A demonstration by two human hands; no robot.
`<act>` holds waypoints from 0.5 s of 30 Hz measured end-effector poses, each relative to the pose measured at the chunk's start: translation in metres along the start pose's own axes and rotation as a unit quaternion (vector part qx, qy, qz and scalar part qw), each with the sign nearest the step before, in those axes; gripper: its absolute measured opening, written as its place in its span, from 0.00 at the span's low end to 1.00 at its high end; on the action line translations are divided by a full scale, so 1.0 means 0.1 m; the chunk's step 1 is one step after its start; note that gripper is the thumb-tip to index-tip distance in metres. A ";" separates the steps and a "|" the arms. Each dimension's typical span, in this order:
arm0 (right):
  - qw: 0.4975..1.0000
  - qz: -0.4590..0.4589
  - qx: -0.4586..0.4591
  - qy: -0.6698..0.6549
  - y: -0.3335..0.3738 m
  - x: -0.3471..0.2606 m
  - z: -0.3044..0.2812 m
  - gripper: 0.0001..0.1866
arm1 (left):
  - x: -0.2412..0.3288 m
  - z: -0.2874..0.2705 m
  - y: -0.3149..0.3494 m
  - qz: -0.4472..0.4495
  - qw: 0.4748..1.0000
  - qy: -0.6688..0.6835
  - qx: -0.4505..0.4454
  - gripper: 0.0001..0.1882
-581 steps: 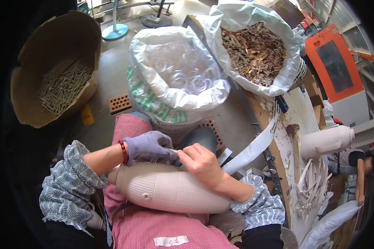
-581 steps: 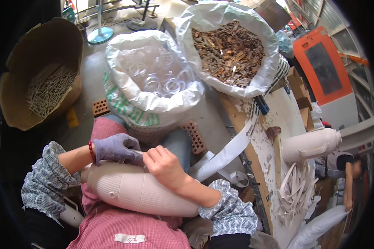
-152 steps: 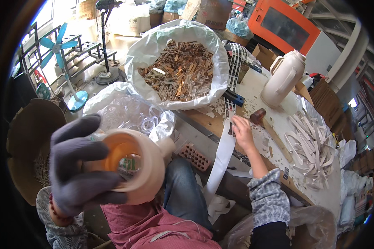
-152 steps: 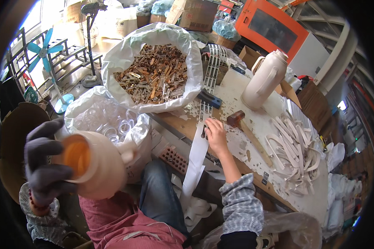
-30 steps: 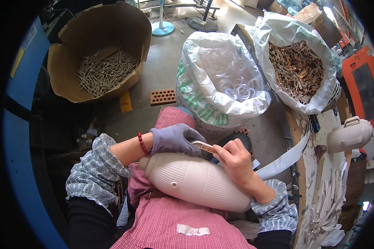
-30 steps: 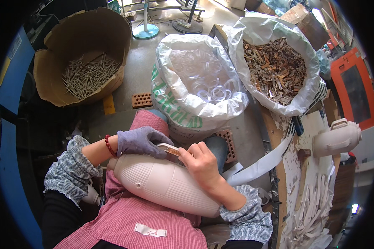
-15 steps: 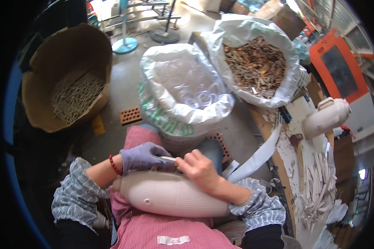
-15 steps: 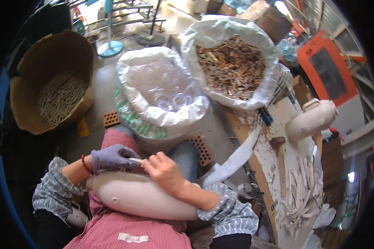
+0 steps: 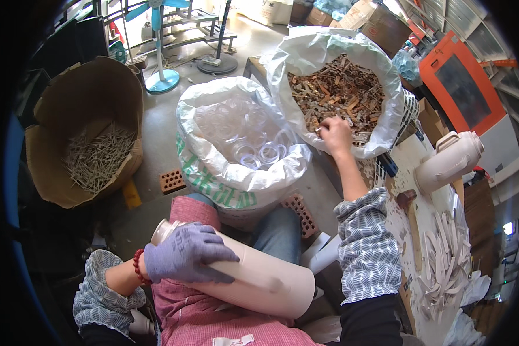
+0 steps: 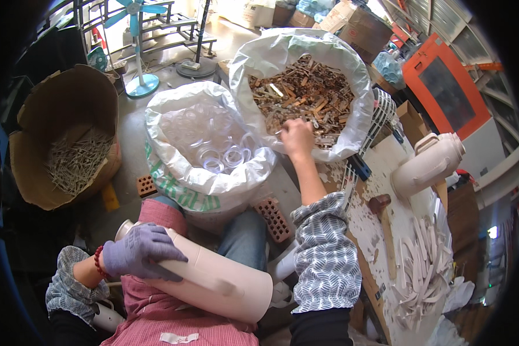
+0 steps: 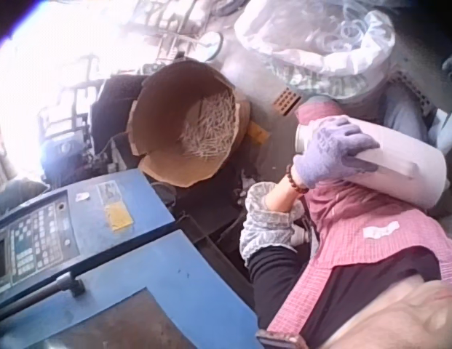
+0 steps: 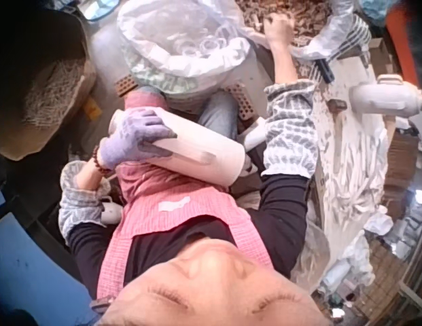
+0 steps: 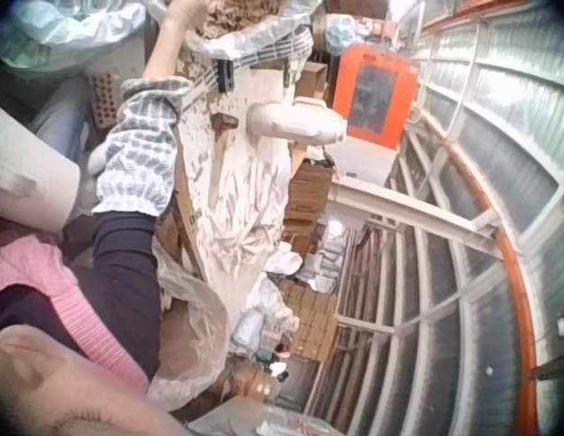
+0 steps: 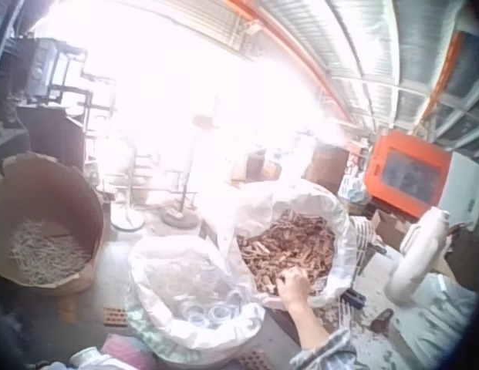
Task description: The person assembles a beige thermos by inserting a small circular seal into the opening, wrapping the body with white tape, and securing the lid. The process is repeated for multiple units in a workshop setting.
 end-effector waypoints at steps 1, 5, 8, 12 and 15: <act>0.999 0.022 0.042 0.021 -0.11 0.06 0.05 0.06 | 0.07 -0.02 0.04 0.022 1.000 -0.006 -0.018 0.21; 0.989 0.031 0.126 -0.074 -0.23 0.31 -0.05 0.06 | 0.10 0.05 0.33 0.036 0.999 -0.031 0.017 0.23; 0.993 0.068 0.036 -0.095 -0.15 -0.01 -0.08 0.08 | 0.11 0.05 0.50 0.030 0.998 -0.034 0.033 0.25; 0.993 0.089 -0.065 -0.042 -0.14 -0.08 -0.02 0.13 | 0.13 0.03 0.52 0.048 0.996 -0.071 0.017 0.25; 0.991 0.067 -0.113 -0.010 -0.15 -0.08 0.05 0.16 | 0.16 -0.03 0.51 0.028 0.996 -0.080 0.000 0.24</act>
Point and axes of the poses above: each hand's wrist, its own y-axis away from the middle knuckle, its own z-axis out of the palm, x = y × z, the point moved 4 cm from there along -y, towards the middle knuckle, and after that the axes turned 14 degrees about x, right-handed, at the moved point
